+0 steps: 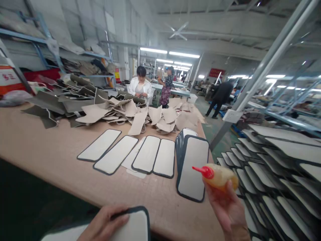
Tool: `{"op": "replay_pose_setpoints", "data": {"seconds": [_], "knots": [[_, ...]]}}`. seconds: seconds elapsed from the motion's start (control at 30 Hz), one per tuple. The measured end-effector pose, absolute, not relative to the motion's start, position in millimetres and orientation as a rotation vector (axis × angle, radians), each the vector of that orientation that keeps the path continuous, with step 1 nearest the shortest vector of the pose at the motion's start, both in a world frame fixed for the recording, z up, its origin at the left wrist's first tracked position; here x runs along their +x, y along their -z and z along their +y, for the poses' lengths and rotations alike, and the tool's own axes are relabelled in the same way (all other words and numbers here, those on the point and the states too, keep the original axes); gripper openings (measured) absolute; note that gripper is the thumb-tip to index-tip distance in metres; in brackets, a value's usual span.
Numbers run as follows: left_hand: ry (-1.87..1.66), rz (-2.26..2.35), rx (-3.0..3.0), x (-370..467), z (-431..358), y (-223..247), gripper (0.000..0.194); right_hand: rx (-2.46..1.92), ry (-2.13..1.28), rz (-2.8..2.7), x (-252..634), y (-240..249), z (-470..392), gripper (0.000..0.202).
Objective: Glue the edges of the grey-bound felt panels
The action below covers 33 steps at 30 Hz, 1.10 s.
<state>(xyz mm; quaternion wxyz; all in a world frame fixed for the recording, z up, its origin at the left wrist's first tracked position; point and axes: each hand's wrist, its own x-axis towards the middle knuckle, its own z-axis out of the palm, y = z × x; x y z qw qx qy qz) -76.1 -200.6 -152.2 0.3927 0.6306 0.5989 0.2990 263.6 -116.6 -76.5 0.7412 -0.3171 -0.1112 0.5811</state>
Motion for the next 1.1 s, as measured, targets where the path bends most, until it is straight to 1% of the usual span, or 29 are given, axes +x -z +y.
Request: {"op": "replay_pose_setpoints", "data": {"seconds": [0.07,0.17,0.23,0.37,0.47,0.63,0.77,0.9,1.0,1.03,1.1], "knots": [[-0.721,1.443,1.783,-56,-168,120,0.036,-0.698,-1.248,-0.329,277,68,-113,0.080],[-0.669,1.338,2.040,-27,-129,77,0.029,-0.692,-1.156,-0.520,292,52,-112,0.072],[-0.582,1.188,2.185,-11,-110,54,0.026,-0.658,-1.091,-0.700,302,42,-113,0.066],[-0.359,0.877,2.365,11,-80,20,0.017,-0.570,-0.979,-0.996,319,28,-118,0.054],[-0.177,0.741,2.426,23,-64,1,0.013,-0.559,-0.950,-1.066,327,24,-124,0.059],[0.013,0.428,2.439,35,-50,-23,0.013,-0.598,-1.009,-1.144,321,17,-133,0.066],[0.103,0.259,2.370,35,-42,-33,0.015,-0.686,-1.021,-1.117,306,13,-137,0.066],[0.159,0.171,2.344,32,-34,-35,0.017,-0.783,-0.952,-1.088,299,18,-144,0.050],[0.165,0.127,2.324,31,-31,-33,0.018,-0.818,-0.951,-1.101,300,27,-146,0.032],[0.163,0.116,2.315,30,-31,-33,0.018,-0.810,-0.981,-1.106,300,30,-145,0.031],[0.156,0.098,2.297,29,-30,-32,0.017,-0.752,-1.028,-1.110,299,31,-142,0.039]]}}
